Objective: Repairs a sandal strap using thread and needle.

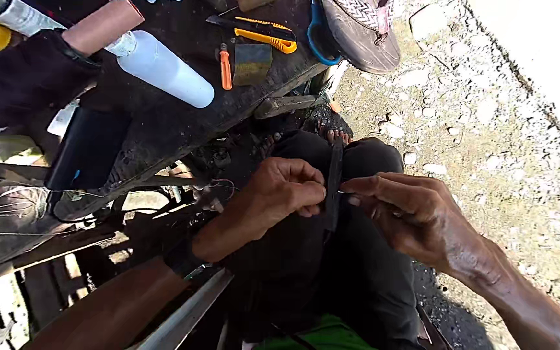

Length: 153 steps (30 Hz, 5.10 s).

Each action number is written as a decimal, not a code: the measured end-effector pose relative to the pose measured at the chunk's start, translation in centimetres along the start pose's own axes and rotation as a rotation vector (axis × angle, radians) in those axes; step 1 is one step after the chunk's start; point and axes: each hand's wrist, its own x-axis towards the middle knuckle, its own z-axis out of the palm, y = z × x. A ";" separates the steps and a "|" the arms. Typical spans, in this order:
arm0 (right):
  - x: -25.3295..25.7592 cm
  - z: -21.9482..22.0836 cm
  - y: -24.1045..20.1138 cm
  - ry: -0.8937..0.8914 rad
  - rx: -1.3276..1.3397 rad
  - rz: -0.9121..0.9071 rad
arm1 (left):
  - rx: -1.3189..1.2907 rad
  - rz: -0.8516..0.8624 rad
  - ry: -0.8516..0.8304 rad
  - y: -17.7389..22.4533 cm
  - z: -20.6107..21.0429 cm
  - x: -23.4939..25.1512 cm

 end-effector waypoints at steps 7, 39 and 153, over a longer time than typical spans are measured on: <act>0.1 0.1 -0.1 0.016 0.023 0.015 | 0.056 -0.096 -0.015 1.2 -0.1 0.5; 0.8 2.2 -0.1 0.117 0.036 -0.049 | -0.104 0.144 -0.031 -1.9 -1.4 -0.3; -1.3 1.0 -1.4 0.082 -0.383 0.128 | -0.179 0.762 0.206 -3.1 0.8 -3.4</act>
